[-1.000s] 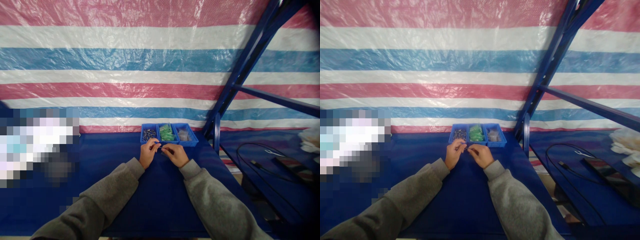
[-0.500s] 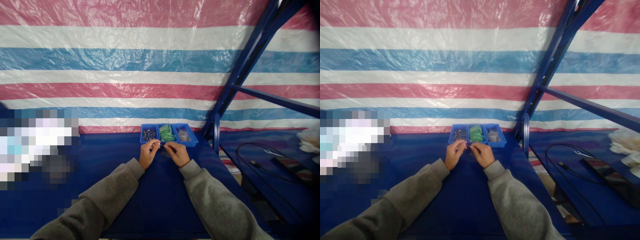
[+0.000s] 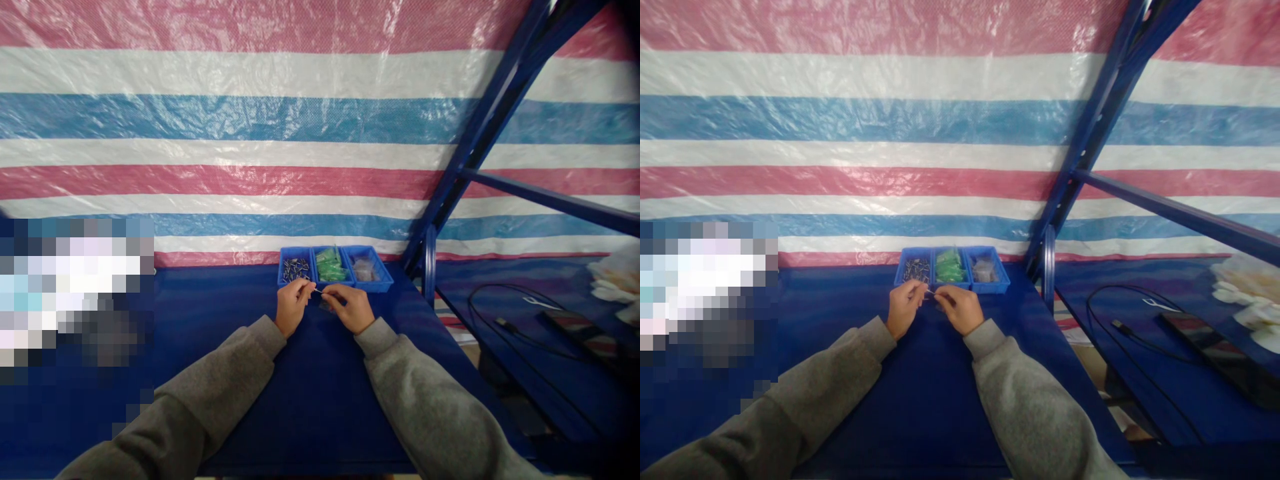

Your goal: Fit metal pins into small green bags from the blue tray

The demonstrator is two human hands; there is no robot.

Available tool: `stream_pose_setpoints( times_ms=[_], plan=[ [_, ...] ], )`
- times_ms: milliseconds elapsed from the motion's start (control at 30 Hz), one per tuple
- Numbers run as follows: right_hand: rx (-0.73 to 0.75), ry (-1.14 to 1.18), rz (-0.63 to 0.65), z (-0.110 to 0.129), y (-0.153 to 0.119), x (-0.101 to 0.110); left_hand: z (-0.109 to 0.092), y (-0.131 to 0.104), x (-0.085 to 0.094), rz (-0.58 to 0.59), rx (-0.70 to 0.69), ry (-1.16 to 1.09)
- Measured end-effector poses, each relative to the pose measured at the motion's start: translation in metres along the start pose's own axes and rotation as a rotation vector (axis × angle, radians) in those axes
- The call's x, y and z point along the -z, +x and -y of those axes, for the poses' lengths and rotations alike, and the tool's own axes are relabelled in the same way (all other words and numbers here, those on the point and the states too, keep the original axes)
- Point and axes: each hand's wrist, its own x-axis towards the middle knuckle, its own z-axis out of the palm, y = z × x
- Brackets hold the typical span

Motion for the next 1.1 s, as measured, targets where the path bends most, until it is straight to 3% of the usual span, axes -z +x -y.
stream_pose_setpoints(
  times_ms=[267, 667, 800, 1100],
  plan=[
    [0.05, -0.073, -0.076, 0.0033, 0.0037, 0.0036, -0.0039, -0.002, 0.0011, 0.085, -0.084, 0.028],
    [0.026, -0.16, -0.073, 0.0073, 0.0058, 0.0077, -0.0057, -0.0032, -0.0008, 0.056, -0.144, 0.0],
    [0.035, -0.17, -0.084, 0.0034, 0.0051, 0.0055, -0.0067, -0.0018, -0.0005, 0.091, -0.132, 0.039],
    [0.058, -0.045, -0.09, 0.0026, 0.0032, 0.0015, -0.0041, -0.0009, 0.001, 0.054, -0.05, 0.086]
  ],
)
